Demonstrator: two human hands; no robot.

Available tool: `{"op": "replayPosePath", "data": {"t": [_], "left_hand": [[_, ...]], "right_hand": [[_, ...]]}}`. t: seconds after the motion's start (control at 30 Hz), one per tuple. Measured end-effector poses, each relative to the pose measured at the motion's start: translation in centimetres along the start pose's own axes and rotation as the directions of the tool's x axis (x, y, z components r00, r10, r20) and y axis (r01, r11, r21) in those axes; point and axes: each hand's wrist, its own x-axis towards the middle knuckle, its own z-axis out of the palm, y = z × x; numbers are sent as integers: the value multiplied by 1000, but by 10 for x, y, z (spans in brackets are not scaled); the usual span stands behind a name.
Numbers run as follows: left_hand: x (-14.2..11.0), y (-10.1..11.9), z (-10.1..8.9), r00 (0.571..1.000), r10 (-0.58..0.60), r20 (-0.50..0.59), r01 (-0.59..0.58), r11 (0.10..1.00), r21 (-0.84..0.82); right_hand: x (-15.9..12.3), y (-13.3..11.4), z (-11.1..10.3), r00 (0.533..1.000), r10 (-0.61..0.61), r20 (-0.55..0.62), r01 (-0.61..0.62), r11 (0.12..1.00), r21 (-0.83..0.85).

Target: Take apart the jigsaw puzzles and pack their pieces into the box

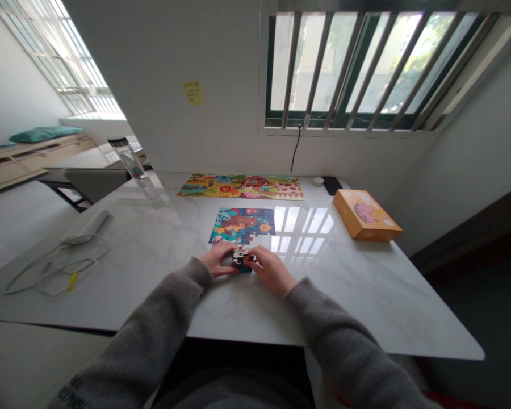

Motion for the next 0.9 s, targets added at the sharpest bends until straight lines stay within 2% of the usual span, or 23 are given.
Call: {"op": "replayPosePath", "data": {"t": [0.23, 0.33, 0.4, 0.5, 0.57, 0.67, 0.77, 0.9], "left_hand": [[-2, -1, 2, 1000, 14, -6, -14, 1000, 14], [-3, 0, 5, 999, 8, -43, -7, 1000, 26], [-3, 1, 8, 997, 14, -70, -11, 999, 47], [-3, 6, 11, 995, 25, -99, -17, 996, 82], [-3, 10, 11, 993, 31, -111, -21, 996, 85], [-5, 15, 9, 993, 31, -113, -25, 998, 59], [-9, 13, 5, 994, 19, -111, -12, 998, 64], [-17, 3, 1, 991, -23, -135, 36, 995, 97]], "right_hand": [[-6, -3, 1, 993, 23, 118, -3, 986, -169], [-7, -6, 1, 989, 38, 142, -12, 984, -178], [-4, -4, -2, 993, 55, 109, -40, 990, -136], [5, 11, -12, 996, 92, -19, -93, 991, -97], [14, 30, -21, 989, 103, -105, -120, 978, -170], [25, 58, -30, 988, 67, -142, -110, 939, -325], [32, 66, -26, 997, -31, -70, 2, 924, -382], [45, 45, -11, 968, -201, 153, 247, 878, -409]]}}
